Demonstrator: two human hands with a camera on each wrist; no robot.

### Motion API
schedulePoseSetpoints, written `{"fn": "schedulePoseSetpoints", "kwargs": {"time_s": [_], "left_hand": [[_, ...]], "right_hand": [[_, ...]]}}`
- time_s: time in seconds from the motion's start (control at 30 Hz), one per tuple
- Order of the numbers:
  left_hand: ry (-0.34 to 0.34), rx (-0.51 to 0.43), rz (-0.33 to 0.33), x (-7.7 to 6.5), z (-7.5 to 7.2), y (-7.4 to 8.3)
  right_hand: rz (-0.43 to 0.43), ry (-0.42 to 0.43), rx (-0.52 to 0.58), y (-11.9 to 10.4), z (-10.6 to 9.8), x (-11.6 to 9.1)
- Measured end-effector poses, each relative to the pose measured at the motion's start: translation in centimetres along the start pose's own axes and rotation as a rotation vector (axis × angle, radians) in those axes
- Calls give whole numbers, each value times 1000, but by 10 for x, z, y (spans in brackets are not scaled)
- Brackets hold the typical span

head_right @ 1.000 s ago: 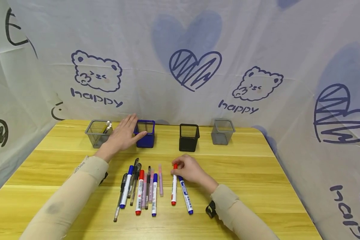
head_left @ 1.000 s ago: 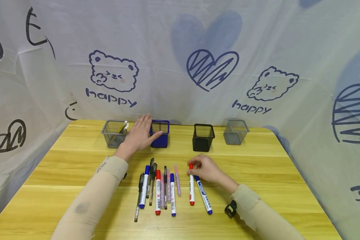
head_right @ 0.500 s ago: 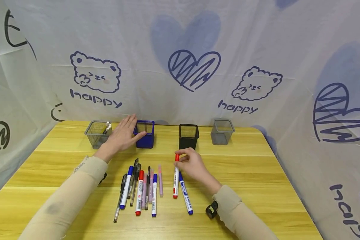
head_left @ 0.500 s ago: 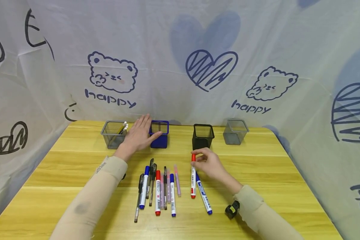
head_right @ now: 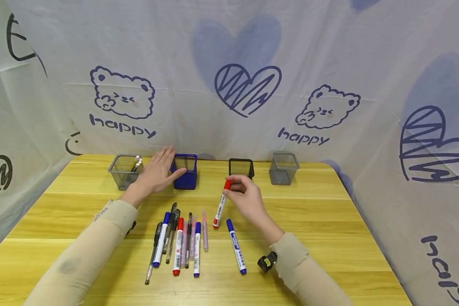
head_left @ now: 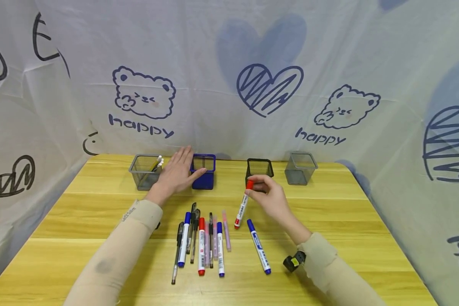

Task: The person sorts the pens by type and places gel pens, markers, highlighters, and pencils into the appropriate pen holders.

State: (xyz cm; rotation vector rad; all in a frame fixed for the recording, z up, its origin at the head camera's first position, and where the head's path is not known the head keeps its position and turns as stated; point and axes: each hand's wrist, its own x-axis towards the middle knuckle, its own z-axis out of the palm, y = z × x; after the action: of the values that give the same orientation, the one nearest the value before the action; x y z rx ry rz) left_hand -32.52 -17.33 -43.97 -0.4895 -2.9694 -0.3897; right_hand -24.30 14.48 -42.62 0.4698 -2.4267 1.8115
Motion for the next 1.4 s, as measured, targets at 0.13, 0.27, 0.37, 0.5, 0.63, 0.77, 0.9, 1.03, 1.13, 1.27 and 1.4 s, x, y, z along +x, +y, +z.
{"fn": "schedulePoseSetpoints", "kwargs": {"time_s": [0.13,0.27,0.37,0.5,0.63,0.77,0.9,1.03,1.13,1.27,1.4], "left_hand": [[3,-2,4,0,0,-1],[9,-1,6,-1,0,-1],[11,1,7,-1,-1,-1],[12,7,13,0,1,-1],[13,10,13,1,1,-2],[16,10,15,1,1,-2],[14,13,16,0,0,-2],[6,18,16,-1,0,-1],[1,21,20,0,0,-2],[3,26,20,1,1,-3],[0,29,11,1,0,-3]], "right_hand": [[-22,65,51,-8,3,4],[-61,132,102,-15,6,10],[-92,176,156,-22,8,16],[-130,224,236,-31,11,23],[-159,274,296,-39,14,32],[-154,314,380,-46,19,43],[-152,330,459,-51,25,55],[-161,326,478,-52,31,65],[-164,319,462,-50,36,72],[-147,314,421,-46,44,81],[-133,302,412,-43,52,87]]}}
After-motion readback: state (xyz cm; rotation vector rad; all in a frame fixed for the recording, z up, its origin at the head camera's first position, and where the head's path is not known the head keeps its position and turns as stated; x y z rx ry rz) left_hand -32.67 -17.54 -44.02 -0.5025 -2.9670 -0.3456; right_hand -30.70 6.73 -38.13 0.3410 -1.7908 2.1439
